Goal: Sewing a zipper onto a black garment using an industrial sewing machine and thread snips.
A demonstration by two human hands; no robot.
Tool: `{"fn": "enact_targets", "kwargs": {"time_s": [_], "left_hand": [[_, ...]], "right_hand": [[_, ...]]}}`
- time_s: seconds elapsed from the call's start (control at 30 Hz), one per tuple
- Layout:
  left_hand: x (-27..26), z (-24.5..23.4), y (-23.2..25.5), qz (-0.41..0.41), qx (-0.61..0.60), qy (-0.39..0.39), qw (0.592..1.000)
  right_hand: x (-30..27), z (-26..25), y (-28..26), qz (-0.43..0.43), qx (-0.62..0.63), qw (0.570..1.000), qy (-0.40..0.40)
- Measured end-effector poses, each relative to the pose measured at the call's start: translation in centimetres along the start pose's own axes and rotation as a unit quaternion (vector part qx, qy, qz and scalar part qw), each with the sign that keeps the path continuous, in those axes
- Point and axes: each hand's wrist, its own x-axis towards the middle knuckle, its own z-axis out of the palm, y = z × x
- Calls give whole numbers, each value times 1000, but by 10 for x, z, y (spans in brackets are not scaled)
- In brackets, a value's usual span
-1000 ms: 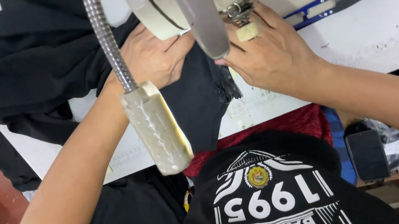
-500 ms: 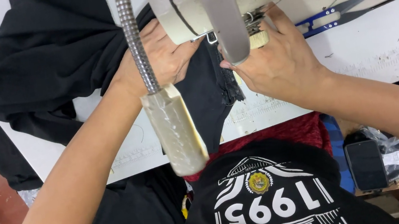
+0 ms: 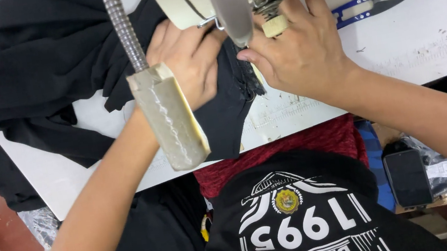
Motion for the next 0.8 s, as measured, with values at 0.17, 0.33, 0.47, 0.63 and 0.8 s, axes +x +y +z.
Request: {"fn": "enact_targets", "kwargs": {"time_s": [0.17,0.33,0.47,0.63,0.8], "left_hand": [[1,-10,51,-37,-28,40,998],[-14,-6,75,-92,83,-38,992],[-8,-15,68,-146,-115,24,982],[-9,-18,54,-239,-203,-16,949],[-12,-18,46,-227,-232,-33,945]], "right_hand": [[-1,2,3,-17,60,997,54],[-2,3,8,-80,105,989,62],[1,1,9,-79,147,985,48],[6,-2,9,-71,139,985,70],[2,7,7,-62,134,986,75]]}}
